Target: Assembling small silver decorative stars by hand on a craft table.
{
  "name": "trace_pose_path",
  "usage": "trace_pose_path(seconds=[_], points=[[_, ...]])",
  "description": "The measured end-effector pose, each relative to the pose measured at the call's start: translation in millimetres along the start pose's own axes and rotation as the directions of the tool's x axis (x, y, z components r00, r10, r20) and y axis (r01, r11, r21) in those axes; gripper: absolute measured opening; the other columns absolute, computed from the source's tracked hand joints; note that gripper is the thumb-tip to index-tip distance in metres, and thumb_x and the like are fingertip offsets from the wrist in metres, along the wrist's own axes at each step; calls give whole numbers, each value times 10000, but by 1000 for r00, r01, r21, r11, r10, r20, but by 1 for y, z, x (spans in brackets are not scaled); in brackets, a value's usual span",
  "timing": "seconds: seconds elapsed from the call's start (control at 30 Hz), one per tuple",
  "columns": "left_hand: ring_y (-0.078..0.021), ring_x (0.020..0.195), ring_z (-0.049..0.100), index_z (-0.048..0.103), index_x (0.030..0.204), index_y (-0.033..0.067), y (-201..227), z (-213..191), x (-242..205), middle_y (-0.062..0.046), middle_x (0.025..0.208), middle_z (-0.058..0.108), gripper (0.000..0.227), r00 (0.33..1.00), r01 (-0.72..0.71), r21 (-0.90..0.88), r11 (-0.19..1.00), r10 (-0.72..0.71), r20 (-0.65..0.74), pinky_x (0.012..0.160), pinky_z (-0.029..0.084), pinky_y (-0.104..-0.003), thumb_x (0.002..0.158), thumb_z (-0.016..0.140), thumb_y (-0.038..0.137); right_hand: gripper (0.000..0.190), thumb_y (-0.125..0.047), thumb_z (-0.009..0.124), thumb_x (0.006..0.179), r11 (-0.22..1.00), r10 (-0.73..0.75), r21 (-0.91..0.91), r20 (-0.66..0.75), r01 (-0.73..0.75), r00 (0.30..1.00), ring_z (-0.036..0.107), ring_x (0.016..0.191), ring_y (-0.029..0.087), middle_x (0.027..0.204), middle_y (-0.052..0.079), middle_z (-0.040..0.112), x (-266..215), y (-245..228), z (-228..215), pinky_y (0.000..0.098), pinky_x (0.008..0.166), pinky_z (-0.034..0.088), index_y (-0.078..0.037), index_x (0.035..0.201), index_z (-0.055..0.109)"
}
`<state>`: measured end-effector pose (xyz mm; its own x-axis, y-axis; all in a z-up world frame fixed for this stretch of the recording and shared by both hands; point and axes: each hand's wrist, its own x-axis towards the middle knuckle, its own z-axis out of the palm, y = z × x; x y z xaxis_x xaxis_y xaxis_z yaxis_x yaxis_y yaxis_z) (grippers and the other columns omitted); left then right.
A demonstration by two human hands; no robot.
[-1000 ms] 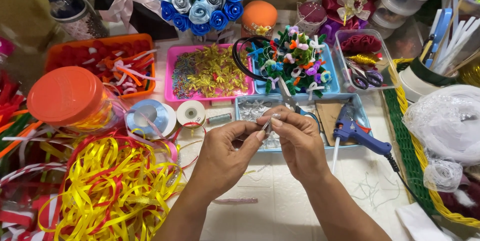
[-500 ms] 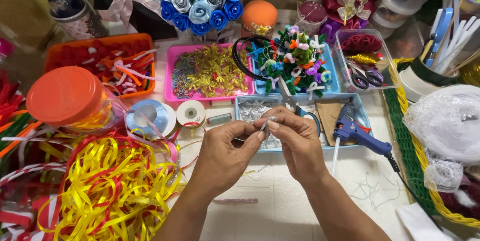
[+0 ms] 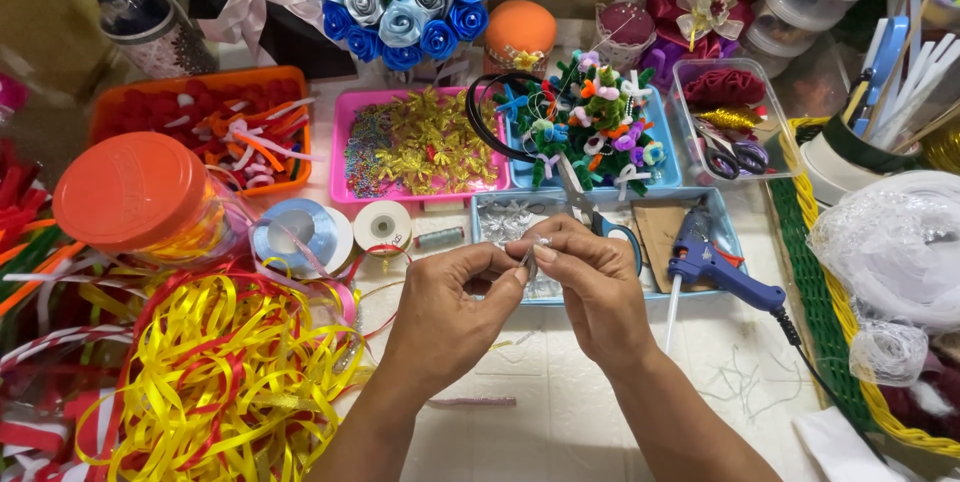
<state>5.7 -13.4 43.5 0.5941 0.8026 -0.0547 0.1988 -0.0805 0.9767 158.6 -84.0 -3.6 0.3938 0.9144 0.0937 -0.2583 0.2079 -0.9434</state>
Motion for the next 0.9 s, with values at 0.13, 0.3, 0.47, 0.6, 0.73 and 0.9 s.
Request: trace_pose_path(seconds=[0.13,0.3,0.47,0.6,0.73,0.9], points=[[-65,735,689,792,804,99,-1,0,0,19,730,775,147,1000,-4,-3,1000,4,3,667,567,-248,864,685,179,208,-61,671,908,1000,9,7,-3,-9,1000,672,926,248,984,139,685,0,0,0,334,849,549,70,1015,792],[-55,714,635,766,774,100,-4,1,1,36,695,725,141,1000,-20,5,1000,20,2,654,534,-247,865,679,163,210,-52,674,902,1000,11,5,-13,-11,1000,665,919,246,975,145,682,1,1,-1,324,845,540,81,1015,792],[-57,700,632,759,770,99,-4,0,1,33,683,717,146,1000,-10,9,1000,10,10,647,530,-248,872,684,171,197,-68,669,912,1000,-13,-14,9,13,1000,664,931,234,970,123,692,1,1,1,333,845,537,54,1001,795],[-53,705,645,780,805,102,-1,0,1,33,700,733,147,1000,-7,17,1000,7,26,663,547,-244,879,685,186,180,-94,670,929,998,-45,-36,12,45,999,632,908,204,940,105,688,1,1,1,319,814,502,30,972,793],[-26,665,572,820,853,93,-1,0,0,41,716,751,189,998,42,19,999,-43,37,604,487,-239,893,720,248,162,-75,659,935,997,-60,-42,3,61,998,643,873,199,908,102,697,2,0,3,308,787,522,30,944,783],[-64,583,346,685,684,107,-12,0,1,52,598,435,304,998,40,29,999,-41,48,516,282,-283,926,776,266,148,-72,662,939,994,-89,-62,6,89,996,666,905,218,922,126,719,2,1,4,339,809,570,6,893,779]])
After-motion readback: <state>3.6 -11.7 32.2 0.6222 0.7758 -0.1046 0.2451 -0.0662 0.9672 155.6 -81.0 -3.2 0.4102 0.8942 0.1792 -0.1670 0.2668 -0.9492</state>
